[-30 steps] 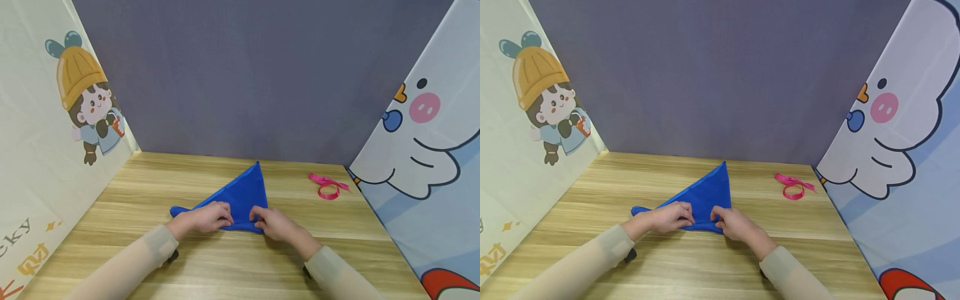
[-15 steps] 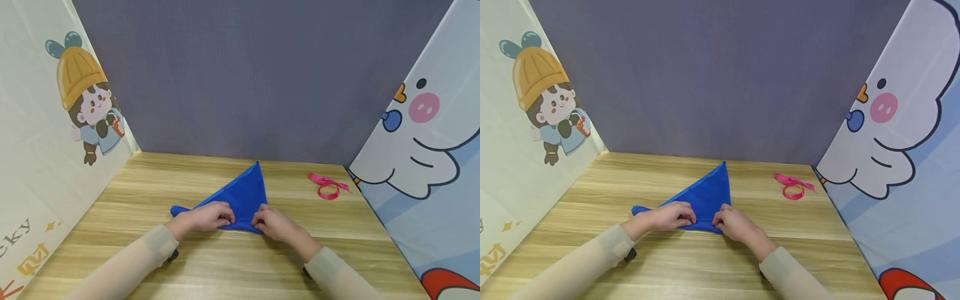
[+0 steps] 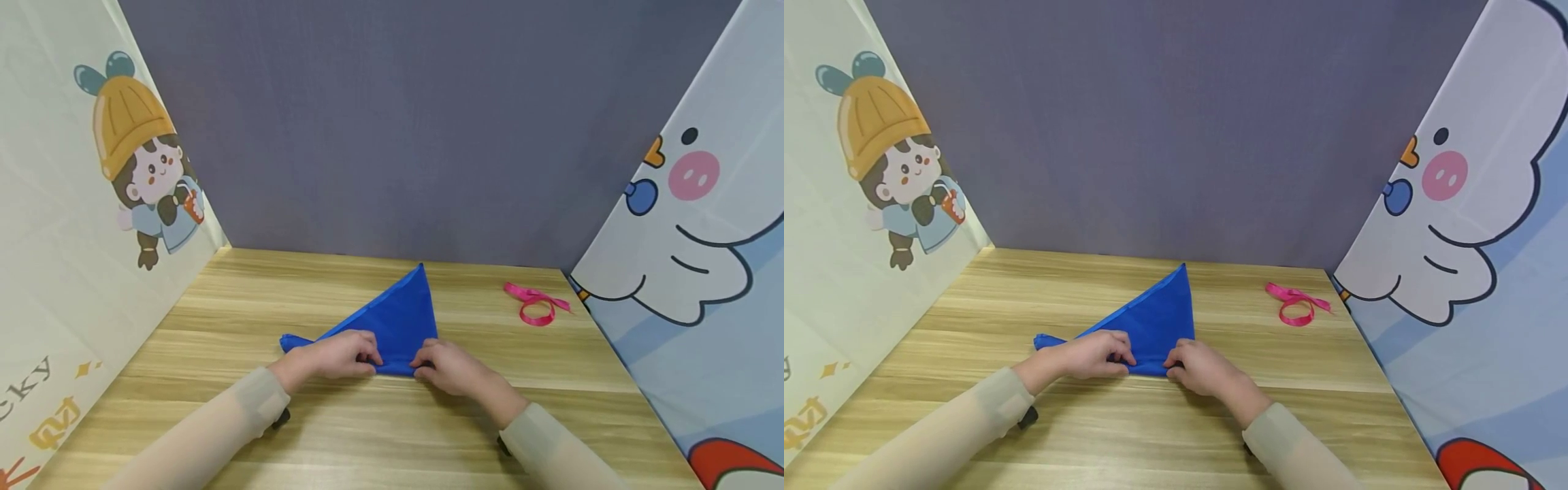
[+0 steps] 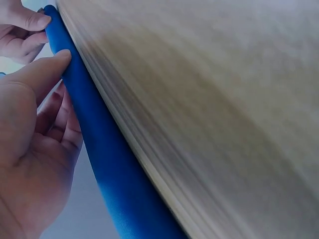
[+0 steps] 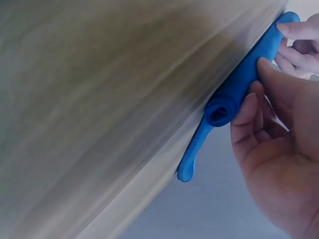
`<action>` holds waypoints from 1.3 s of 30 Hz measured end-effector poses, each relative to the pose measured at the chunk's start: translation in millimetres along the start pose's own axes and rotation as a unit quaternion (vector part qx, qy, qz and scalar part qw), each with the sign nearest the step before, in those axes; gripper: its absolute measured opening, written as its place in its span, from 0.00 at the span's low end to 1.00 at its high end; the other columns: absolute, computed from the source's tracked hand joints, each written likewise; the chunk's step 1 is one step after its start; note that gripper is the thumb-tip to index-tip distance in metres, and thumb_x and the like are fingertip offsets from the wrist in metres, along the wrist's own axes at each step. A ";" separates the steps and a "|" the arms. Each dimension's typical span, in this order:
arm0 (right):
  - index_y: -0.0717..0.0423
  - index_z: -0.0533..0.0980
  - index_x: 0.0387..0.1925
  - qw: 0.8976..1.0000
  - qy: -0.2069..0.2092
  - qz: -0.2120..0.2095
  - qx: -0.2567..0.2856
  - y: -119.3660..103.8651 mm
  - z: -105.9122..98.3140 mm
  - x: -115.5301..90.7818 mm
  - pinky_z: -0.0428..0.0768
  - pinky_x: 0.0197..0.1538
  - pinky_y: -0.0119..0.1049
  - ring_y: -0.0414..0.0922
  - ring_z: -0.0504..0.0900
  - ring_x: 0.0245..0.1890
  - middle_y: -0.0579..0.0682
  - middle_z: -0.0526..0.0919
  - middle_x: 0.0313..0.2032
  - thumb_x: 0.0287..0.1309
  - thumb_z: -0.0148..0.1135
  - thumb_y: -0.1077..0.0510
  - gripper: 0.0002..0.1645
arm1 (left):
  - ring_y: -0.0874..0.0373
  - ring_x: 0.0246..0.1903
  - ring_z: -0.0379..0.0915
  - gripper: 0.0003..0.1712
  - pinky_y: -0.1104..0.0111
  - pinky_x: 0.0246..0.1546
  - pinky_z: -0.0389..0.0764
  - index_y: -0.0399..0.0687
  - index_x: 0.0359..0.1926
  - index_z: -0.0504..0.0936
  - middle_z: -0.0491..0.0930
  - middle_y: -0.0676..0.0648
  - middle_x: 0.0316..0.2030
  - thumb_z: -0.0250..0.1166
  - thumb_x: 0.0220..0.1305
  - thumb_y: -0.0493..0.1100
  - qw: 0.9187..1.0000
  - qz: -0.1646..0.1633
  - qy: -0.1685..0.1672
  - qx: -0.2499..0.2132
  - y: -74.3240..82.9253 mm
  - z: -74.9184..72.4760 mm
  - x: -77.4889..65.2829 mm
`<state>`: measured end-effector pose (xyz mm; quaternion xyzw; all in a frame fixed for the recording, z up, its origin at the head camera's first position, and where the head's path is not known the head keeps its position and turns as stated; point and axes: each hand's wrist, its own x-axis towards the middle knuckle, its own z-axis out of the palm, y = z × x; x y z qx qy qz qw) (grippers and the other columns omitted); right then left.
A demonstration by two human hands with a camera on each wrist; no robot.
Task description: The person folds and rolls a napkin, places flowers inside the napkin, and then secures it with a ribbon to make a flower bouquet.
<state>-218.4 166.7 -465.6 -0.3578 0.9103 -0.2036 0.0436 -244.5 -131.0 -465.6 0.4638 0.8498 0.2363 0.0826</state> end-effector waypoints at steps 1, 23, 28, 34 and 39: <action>0.53 0.91 0.47 1.000 0.002 -0.004 -0.001 0.3 -0.1 0.2 0.87 0.54 0.43 0.45 0.87 0.46 0.45 0.87 0.42 0.73 0.72 0.59 0.06 | 0.64 0.38 0.76 0.09 0.75 0.43 0.79 0.44 0.51 0.94 0.83 0.52 0.38 0.73 0.74 0.38 1.000 0.002 0.002 0.000 -0.1 0.1 0.1; 0.46 0.82 0.44 0.998 0.011 0.016 0.055 10.9 3.0 7.0 0.77 0.38 0.33 0.33 0.75 0.31 0.40 0.82 0.30 0.74 0.69 0.63 0.08 | 0.72 0.34 0.75 0.04 0.74 0.40 0.81 0.47 0.49 0.87 0.87 0.52 0.34 0.68 0.79 0.37 0.997 -0.037 0.009 -0.066 1.4 0.2 0.7; 0.46 0.85 0.40 0.999 0.014 0.011 0.035 10.2 1.7 6.8 0.80 0.41 0.33 0.33 0.79 0.35 0.39 0.85 0.33 0.74 0.70 0.62 0.06 | 0.69 0.42 0.81 0.06 0.71 0.49 0.84 0.47 0.47 0.91 0.91 0.52 0.42 0.67 0.79 0.38 0.999 -0.023 0.005 -0.033 -0.1 0.5 1.0; 0.50 0.89 0.41 1.000 0.006 -0.006 -0.010 6.3 -0.5 5.6 0.83 0.46 0.36 0.39 0.81 0.40 0.43 0.83 0.39 0.71 0.71 0.62 0.05 | 0.63 0.47 0.81 0.08 0.69 0.55 0.84 0.45 0.49 0.94 0.89 0.52 0.44 0.68 0.78 0.38 1.000 -0.001 0.014 0.012 0.3 0.5 1.2; 0.52 0.90 0.47 1.000 -0.005 0.007 -0.027 1.9 -2.1 3.0 0.82 0.47 0.36 0.39 0.78 0.40 0.43 0.79 0.41 0.68 0.75 0.57 0.08 | 0.64 0.45 0.74 0.08 0.68 0.55 0.81 0.47 0.48 0.95 0.80 0.54 0.43 0.72 0.74 0.39 0.999 0.004 0.030 0.029 2.2 1.4 1.5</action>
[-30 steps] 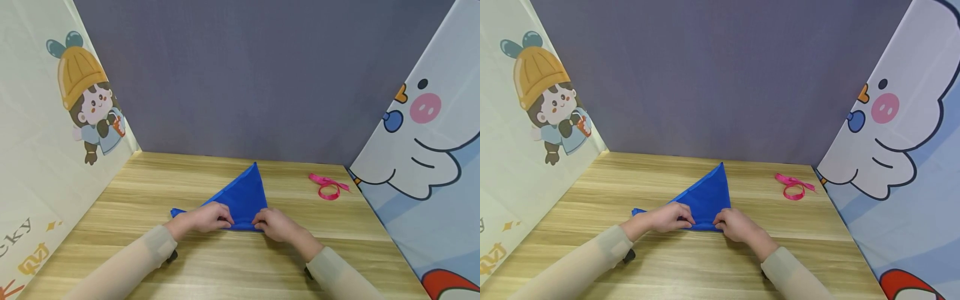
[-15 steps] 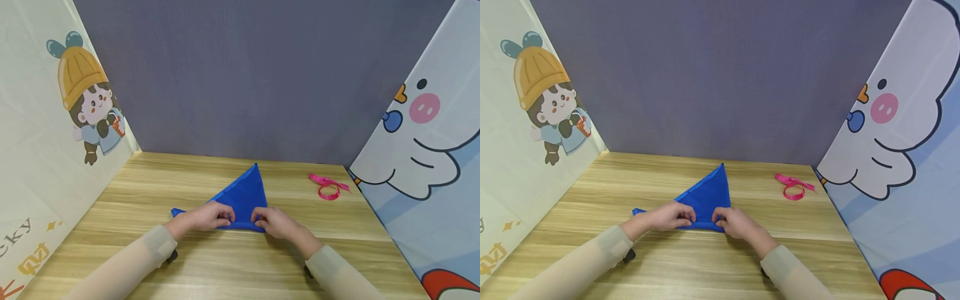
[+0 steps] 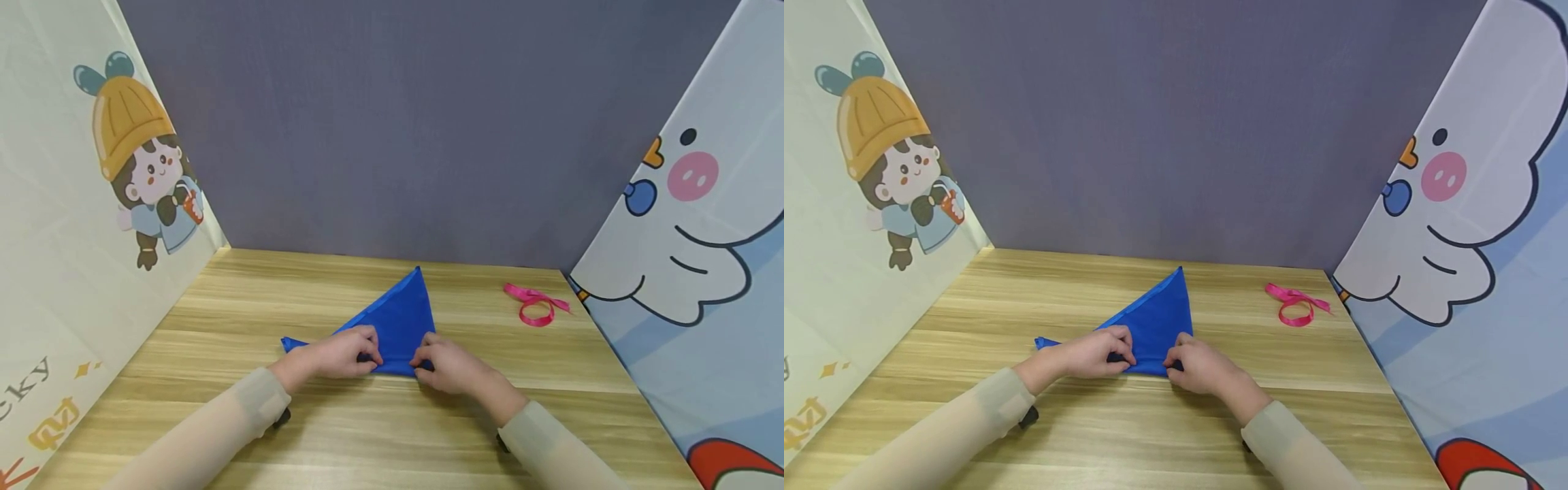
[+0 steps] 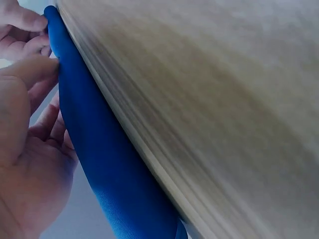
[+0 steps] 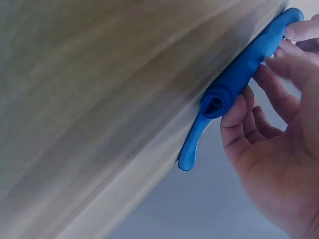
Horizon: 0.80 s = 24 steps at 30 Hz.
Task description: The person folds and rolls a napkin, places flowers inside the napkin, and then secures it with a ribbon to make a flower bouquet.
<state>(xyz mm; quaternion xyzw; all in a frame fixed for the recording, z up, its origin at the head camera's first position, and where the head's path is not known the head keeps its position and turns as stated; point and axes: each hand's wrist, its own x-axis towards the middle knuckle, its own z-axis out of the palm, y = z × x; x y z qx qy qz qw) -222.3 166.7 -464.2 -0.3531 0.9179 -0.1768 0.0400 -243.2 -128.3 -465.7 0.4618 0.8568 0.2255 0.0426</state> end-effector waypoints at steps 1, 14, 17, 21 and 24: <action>0.52 0.91 0.48 1.000 -0.003 0.003 -0.002 -0.3 -0.1 -0.3 0.82 0.47 0.36 0.39 0.79 0.41 0.43 0.79 0.42 0.67 0.76 0.56 0.09 | 0.64 0.46 0.73 0.08 0.68 0.56 0.80 0.47 0.48 0.95 0.79 0.54 0.43 0.73 0.72 0.40 1.000 0.000 0.000 0.001 0.4 0.1 -0.1; 0.54 0.91 0.47 0.999 0.009 -0.032 -0.001 2.5 -0.3 -0.4 0.87 0.52 0.41 0.45 0.88 0.45 0.46 0.88 0.41 0.73 0.71 0.60 0.07 | 0.65 0.46 0.80 0.09 0.70 0.54 0.83 0.45 0.51 0.94 0.87 0.53 0.43 0.70 0.78 0.41 1.000 0.002 -0.028 -0.006 -0.4 -1.1 -0.6; 0.54 0.91 0.46 0.999 0.014 -0.033 0.000 3.0 0.3 0.0 0.88 0.53 0.41 0.46 0.89 0.46 0.47 0.89 0.42 0.73 0.70 0.61 0.06 | 0.66 0.45 0.82 0.09 0.72 0.52 0.84 0.44 0.51 0.94 0.89 0.52 0.42 0.69 0.78 0.40 0.999 0.009 -0.030 -0.012 -0.6 -1.3 -0.9; 0.54 0.91 0.46 1.000 0.013 -0.027 0.009 4.5 0.9 0.2 0.88 0.53 0.43 0.47 0.89 0.47 0.47 0.90 0.42 0.74 0.69 0.62 0.07 | 0.65 0.45 0.84 0.10 0.73 0.51 0.85 0.44 0.50 0.94 0.91 0.51 0.42 0.68 0.79 0.41 0.999 0.008 -0.033 -0.021 -0.5 -1.4 -1.7; 0.54 0.91 0.47 1.000 0.006 -0.017 0.020 4.8 0.6 0.6 0.88 0.55 0.45 0.48 0.89 0.48 0.47 0.91 0.43 0.75 0.68 0.61 0.07 | 0.64 0.46 0.85 0.10 0.72 0.51 0.85 0.45 0.50 0.94 0.92 0.51 0.43 0.67 0.80 0.41 0.999 0.001 -0.035 -0.025 -1.5 -0.7 -2.0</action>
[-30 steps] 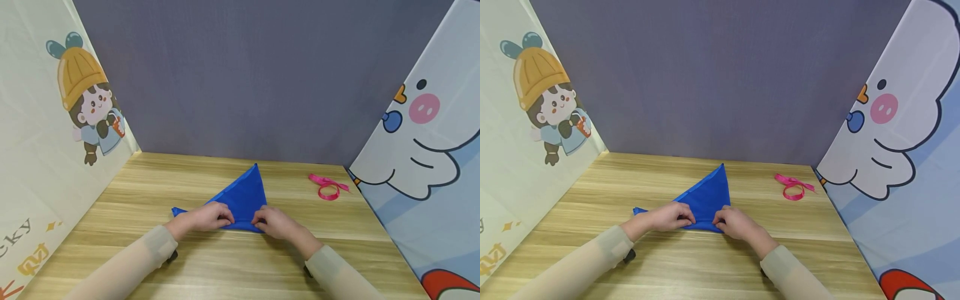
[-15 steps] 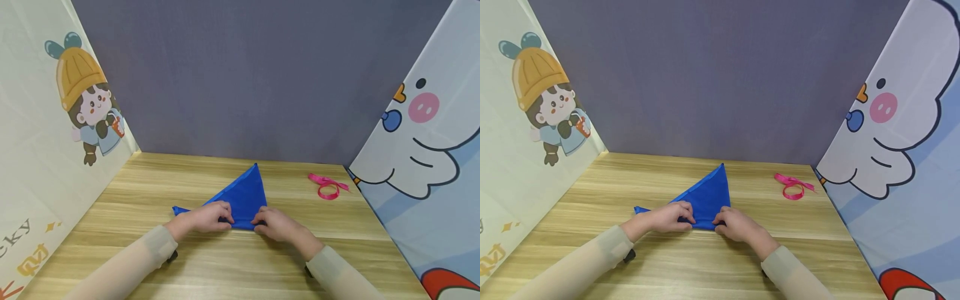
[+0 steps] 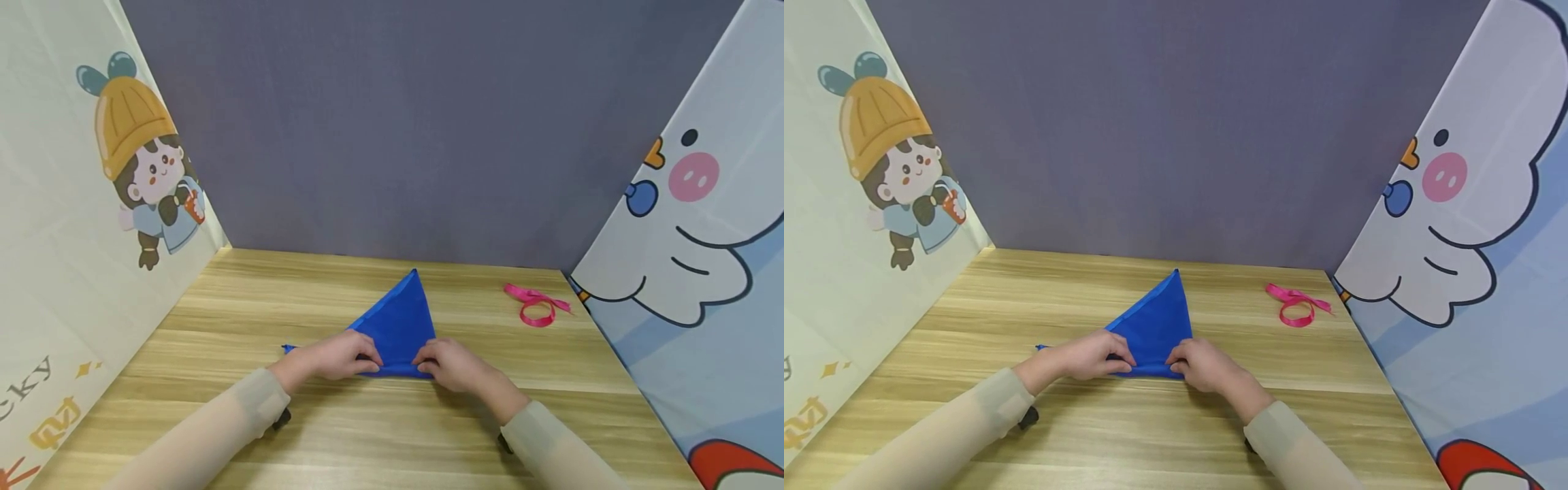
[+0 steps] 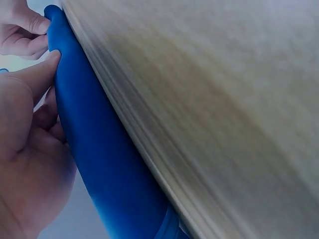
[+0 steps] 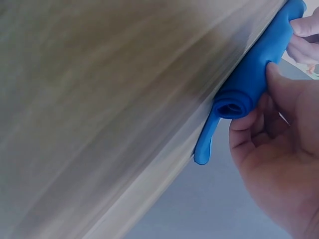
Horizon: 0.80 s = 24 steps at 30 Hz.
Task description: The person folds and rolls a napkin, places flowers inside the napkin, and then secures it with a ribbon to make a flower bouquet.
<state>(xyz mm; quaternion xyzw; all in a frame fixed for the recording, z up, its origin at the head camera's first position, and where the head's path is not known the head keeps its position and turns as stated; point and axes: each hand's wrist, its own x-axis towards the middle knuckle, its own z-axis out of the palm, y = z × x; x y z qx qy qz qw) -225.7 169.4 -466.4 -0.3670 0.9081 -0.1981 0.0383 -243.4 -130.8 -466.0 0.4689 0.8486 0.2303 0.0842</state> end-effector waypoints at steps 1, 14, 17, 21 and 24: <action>0.54 0.91 0.47 1.000 -0.001 0.002 0.003 0.1 -0.2 0.2 0.88 0.55 0.46 0.49 0.89 0.49 0.47 0.91 0.43 0.75 0.68 0.61 0.08 | 0.64 0.46 0.85 0.10 0.72 0.52 0.86 0.45 0.50 0.94 0.92 0.51 0.44 0.67 0.80 0.42 1.000 -0.004 0.000 -0.002 -0.7 0.5 0.4; 0.46 0.81 0.54 0.997 -0.010 0.039 0.058 3.9 -1.1 2.2 0.81 0.42 0.37 0.37 0.81 0.35 0.41 0.86 0.35 0.77 0.66 0.62 0.10 | 0.68 0.45 0.83 0.08 0.70 0.51 0.85 0.48 0.50 0.92 0.92 0.53 0.46 0.66 0.81 0.41 0.997 -0.058 -0.005 -0.050 -2.3 1.3 2.9; 0.42 0.81 0.55 0.998 -0.011 0.021 0.050 4.8 -1.4 2.7 0.80 0.42 0.36 0.35 0.79 0.35 0.41 0.86 0.35 0.77 0.66 0.63 0.14 | 0.70 0.40 0.80 0.08 0.71 0.47 0.84 0.49 0.54 0.89 0.90 0.54 0.43 0.66 0.81 0.41 0.996 -0.066 -0.005 -0.067 -1.5 1.2 2.7; 0.41 0.84 0.55 1.000 -0.008 -0.005 0.021 5.0 -1.5 2.4 0.82 0.46 0.38 0.38 0.83 0.39 0.43 0.89 0.43 0.76 0.66 0.64 0.15 | 0.70 0.34 0.76 0.08 0.72 0.41 0.81 0.49 0.56 0.85 0.88 0.53 0.38 0.65 0.81 0.39 0.995 -0.057 -0.001 -0.079 -1.4 2.0 2.7; 0.41 0.87 0.53 1.000 -0.003 -0.016 0.004 4.7 -0.9 2.0 0.85 0.51 0.42 0.44 0.88 0.47 0.45 0.91 0.48 0.75 0.66 0.64 0.15 | 0.69 0.37 0.78 0.08 0.72 0.44 0.82 0.49 0.55 0.87 0.90 0.52 0.42 0.65 0.81 0.38 0.997 -0.044 0.002 -0.066 -2.2 3.1 3.2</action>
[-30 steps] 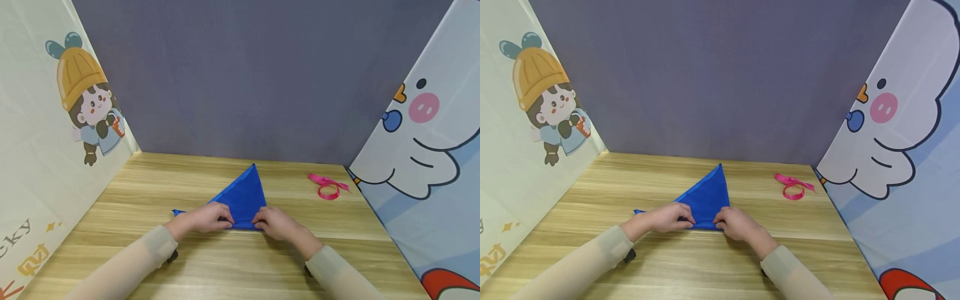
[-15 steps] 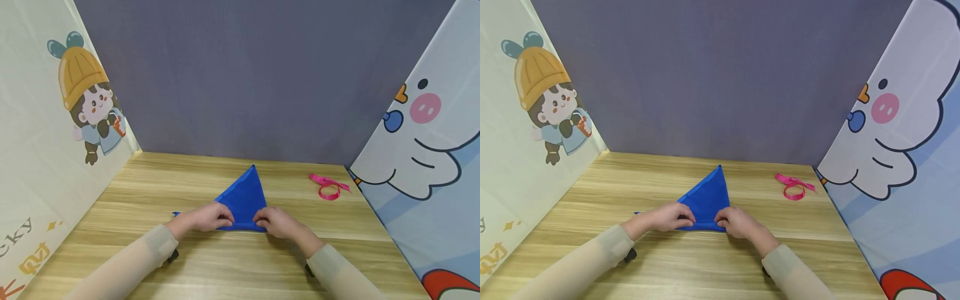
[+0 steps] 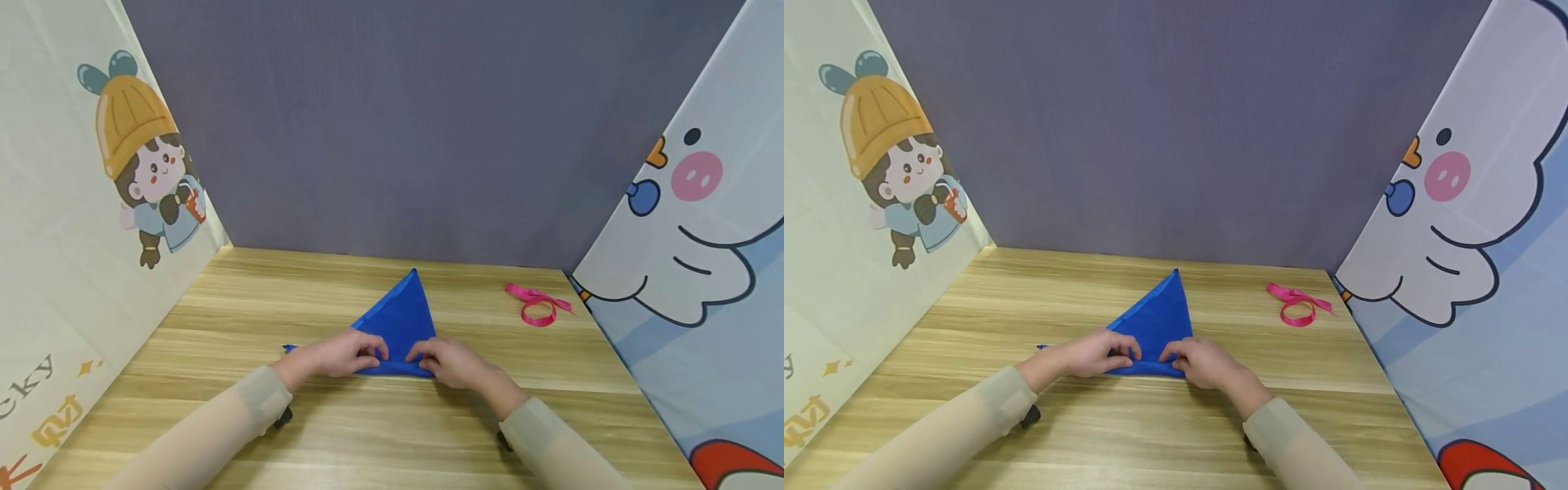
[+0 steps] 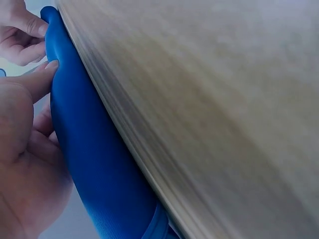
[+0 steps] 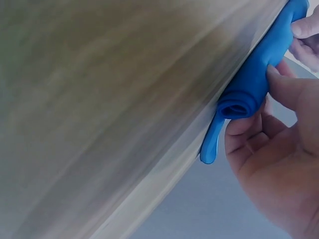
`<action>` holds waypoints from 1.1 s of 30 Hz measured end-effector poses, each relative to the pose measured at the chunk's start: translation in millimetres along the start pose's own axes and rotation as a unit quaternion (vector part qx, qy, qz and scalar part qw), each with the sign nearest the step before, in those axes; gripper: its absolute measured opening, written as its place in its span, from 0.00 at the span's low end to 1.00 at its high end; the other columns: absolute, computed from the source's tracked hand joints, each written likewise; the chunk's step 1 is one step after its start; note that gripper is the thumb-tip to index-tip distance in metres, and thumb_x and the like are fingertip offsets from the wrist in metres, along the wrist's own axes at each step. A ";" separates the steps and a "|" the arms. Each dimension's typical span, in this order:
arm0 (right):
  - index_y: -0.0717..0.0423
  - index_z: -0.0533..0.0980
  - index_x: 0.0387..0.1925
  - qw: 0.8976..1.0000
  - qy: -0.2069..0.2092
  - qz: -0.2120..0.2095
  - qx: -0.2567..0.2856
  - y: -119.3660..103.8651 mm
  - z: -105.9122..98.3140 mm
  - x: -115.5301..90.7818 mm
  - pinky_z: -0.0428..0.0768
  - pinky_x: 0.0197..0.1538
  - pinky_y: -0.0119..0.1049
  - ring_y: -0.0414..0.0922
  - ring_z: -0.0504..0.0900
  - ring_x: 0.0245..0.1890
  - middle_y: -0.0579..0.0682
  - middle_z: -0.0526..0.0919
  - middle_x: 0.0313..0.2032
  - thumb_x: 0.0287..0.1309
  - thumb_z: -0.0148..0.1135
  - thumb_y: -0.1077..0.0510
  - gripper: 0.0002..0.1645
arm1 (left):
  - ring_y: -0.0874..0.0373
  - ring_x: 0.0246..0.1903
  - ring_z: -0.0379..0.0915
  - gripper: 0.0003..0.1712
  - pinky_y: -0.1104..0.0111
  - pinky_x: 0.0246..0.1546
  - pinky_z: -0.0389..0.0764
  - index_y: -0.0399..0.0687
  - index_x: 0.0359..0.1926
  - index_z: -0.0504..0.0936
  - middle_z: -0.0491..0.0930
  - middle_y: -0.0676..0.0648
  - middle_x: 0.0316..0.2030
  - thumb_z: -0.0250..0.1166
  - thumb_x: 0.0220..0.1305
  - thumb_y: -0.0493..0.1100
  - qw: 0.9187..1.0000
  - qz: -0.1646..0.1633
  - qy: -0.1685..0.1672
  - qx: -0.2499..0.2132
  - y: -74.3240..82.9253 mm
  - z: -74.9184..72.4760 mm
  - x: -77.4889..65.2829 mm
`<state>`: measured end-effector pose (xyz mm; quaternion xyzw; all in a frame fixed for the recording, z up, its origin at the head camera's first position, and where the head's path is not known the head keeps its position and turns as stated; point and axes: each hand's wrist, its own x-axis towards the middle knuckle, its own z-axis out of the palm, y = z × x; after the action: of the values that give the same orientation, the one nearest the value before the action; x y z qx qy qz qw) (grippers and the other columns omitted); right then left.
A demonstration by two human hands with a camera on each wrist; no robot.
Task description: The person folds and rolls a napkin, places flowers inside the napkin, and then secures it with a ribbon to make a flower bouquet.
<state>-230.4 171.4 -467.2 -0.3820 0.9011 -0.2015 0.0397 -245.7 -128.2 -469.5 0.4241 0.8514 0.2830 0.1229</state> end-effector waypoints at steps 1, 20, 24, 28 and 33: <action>0.42 0.88 0.52 1.000 0.001 -0.001 -0.004 -0.1 0.0 0.0 0.86 0.52 0.43 0.46 0.88 0.49 0.45 0.92 0.49 0.75 0.67 0.64 0.14 | 0.69 0.39 0.80 0.08 0.72 0.45 0.83 0.50 0.54 0.88 0.90 0.52 0.43 0.65 0.81 0.38 1.000 0.005 0.001 0.008 -0.4 0.0 0.2; 0.52 0.91 0.52 0.999 0.013 -0.005 -0.034 -8.1 6.3 1.0 0.86 0.51 0.37 0.41 0.85 0.44 0.44 0.83 0.42 0.72 0.68 0.65 0.13 | 0.65 0.42 0.76 0.08 0.74 0.49 0.82 0.44 0.48 0.95 0.83 0.52 0.40 0.70 0.75 0.35 0.991 0.072 0.022 0.112 5.2 1.6 6.7; 0.53 0.90 0.55 1.000 -0.005 0.008 -0.007 -5.9 5.2 0.4 0.83 0.47 0.34 0.37 0.81 0.41 0.43 0.83 0.43 0.71 0.69 0.61 0.14 | 0.65 0.39 0.78 0.09 0.76 0.45 0.82 0.43 0.50 0.94 0.85 0.51 0.41 0.70 0.75 0.36 0.993 0.068 0.010 0.098 4.5 1.2 7.5; 0.53 0.89 0.58 0.999 -0.021 0.011 0.028 -3.5 3.5 -0.5 0.78 0.41 0.30 0.35 0.76 0.36 0.44 0.81 0.42 0.70 0.74 0.55 0.17 | 0.64 0.35 0.78 0.11 0.77 0.40 0.79 0.41 0.52 0.94 0.84 0.50 0.42 0.74 0.72 0.39 0.996 0.050 0.001 0.076 5.7 0.1 6.8; 0.54 0.89 0.59 0.998 -0.029 0.010 0.051 -0.9 2.5 -1.3 0.77 0.43 0.29 0.38 0.77 0.37 0.46 0.81 0.43 0.71 0.75 0.54 0.19 | 0.61 0.36 0.79 0.12 0.78 0.41 0.79 0.41 0.51 0.94 0.81 0.50 0.44 0.77 0.70 0.41 0.997 0.043 -0.001 0.064 8.3 -0.1 7.5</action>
<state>-228.3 170.9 -469.3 -0.3759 0.8918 -0.2360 0.0875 -244.9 -118.3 -464.2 0.4673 0.8488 0.2326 0.0840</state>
